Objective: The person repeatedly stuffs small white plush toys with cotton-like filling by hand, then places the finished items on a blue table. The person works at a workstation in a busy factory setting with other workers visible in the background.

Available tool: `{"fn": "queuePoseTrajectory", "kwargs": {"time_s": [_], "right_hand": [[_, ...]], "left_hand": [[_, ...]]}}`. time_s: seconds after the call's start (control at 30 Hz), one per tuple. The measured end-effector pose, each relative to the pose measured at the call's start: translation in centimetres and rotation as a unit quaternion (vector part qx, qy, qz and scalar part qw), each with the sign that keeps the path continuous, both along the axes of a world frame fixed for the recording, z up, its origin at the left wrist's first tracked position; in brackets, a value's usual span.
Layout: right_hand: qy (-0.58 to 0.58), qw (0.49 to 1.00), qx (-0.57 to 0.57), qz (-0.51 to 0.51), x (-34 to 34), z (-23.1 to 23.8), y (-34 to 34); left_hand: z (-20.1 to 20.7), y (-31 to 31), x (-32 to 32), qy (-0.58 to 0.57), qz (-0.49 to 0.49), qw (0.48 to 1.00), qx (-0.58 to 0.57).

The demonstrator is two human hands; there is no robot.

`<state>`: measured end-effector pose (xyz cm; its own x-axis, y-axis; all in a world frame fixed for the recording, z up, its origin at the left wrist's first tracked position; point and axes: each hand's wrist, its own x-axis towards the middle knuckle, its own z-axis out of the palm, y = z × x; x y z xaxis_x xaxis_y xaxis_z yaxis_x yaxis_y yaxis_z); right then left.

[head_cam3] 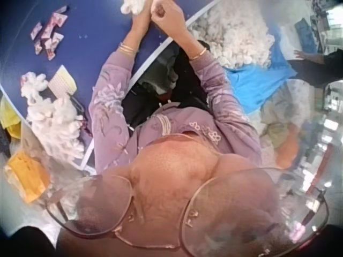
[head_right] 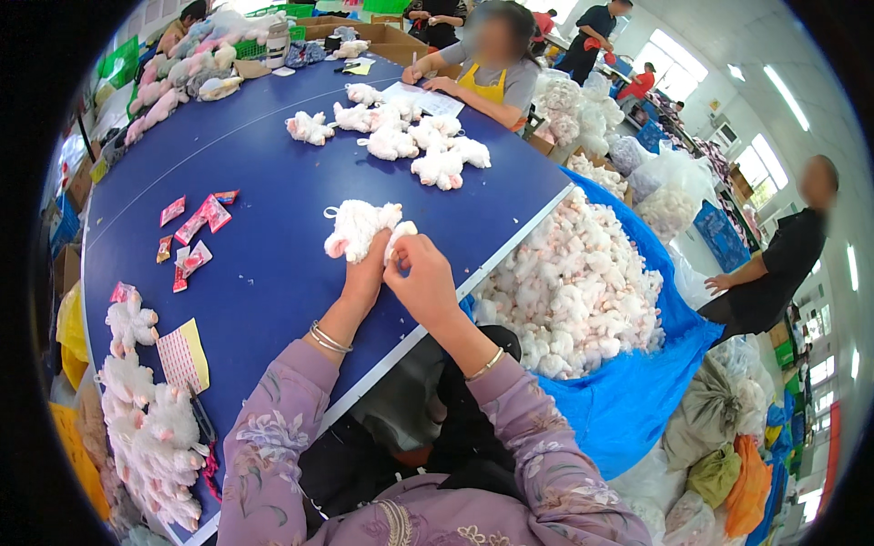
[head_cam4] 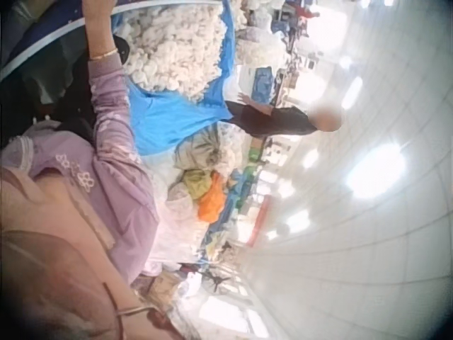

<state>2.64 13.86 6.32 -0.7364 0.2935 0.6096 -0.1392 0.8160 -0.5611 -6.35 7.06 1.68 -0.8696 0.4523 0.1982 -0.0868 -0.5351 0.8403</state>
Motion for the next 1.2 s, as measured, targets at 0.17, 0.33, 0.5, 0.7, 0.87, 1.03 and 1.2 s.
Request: {"fn": "queuePoseTrajectory", "kwargs": {"time_s": [0.17,0.33,0.5,0.7,0.87,1.03,1.2], "right_hand": [[-0.030,0.996,0.088,0.019,0.3,1.5,0.8],[-0.057,0.993,0.094,0.049,0.8,2.6,1.6],[-0.109,0.989,-0.098,0.027,5.0,5.2,1.9],[-0.141,0.815,-0.554,0.098,6.4,2.5,6.7],[-0.138,0.786,-0.591,0.115,4.5,1.9,3.5],[-0.238,0.898,-0.370,0.001,2.9,1.0,3.8],[-0.213,0.931,-0.257,0.150,5.6,0.1,4.1]], "left_hand": [[-1.2,0.6,-0.6,0.023,-0.045,0.999,-0.016],[-0.3,0.8,-0.5,0.000,-0.037,0.999,0.015],[1.1,0.0,-2.3,-0.093,-0.022,0.995,-0.005],[-0.7,-0.4,-1.3,-0.079,-0.099,0.991,0.033],[0.4,-1.3,-0.7,-0.061,-0.160,0.985,0.020],[-1.4,-1.2,-0.4,-0.014,-0.162,0.985,-0.061],[-1.6,-0.8,-0.3,0.129,-0.197,0.966,-0.110]]}}
